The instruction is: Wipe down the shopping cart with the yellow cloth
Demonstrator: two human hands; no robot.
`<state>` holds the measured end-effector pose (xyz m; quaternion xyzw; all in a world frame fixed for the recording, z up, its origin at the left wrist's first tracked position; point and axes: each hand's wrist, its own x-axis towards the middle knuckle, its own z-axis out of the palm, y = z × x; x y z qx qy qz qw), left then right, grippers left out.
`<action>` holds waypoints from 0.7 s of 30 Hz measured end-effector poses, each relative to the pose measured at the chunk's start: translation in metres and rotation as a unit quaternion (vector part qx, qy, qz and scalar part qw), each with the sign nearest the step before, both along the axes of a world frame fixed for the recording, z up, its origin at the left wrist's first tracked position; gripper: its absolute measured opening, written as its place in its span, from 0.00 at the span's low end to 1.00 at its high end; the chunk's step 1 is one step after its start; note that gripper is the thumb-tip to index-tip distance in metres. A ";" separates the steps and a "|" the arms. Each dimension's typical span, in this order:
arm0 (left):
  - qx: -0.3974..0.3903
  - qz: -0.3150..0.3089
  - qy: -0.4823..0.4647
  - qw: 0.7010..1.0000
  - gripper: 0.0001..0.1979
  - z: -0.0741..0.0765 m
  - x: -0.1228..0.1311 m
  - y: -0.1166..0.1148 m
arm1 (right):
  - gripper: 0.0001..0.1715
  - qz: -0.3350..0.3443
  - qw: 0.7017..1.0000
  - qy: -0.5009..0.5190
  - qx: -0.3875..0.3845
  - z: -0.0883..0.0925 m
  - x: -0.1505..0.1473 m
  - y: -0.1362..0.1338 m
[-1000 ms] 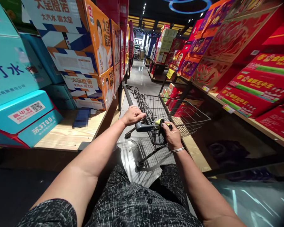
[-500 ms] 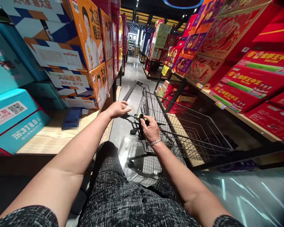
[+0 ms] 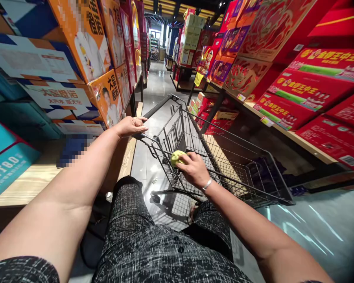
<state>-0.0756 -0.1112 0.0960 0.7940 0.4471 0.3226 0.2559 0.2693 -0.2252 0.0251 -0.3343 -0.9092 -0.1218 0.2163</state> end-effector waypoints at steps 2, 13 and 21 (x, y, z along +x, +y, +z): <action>0.005 0.012 0.013 1.000 0.31 0.000 -0.003 0.002 | 0.17 -0.008 1.000 0.009 -0.027 0.002 0.039 -0.009; 0.169 0.173 0.232 0.942 0.18 -0.004 0.047 -0.032 | 0.18 0.009 0.915 0.298 -0.270 -0.002 0.017 0.069; 0.123 0.110 0.254 0.953 0.15 -0.036 0.058 -0.026 | 0.21 -0.061 0.857 0.421 -0.291 -0.004 -0.050 0.120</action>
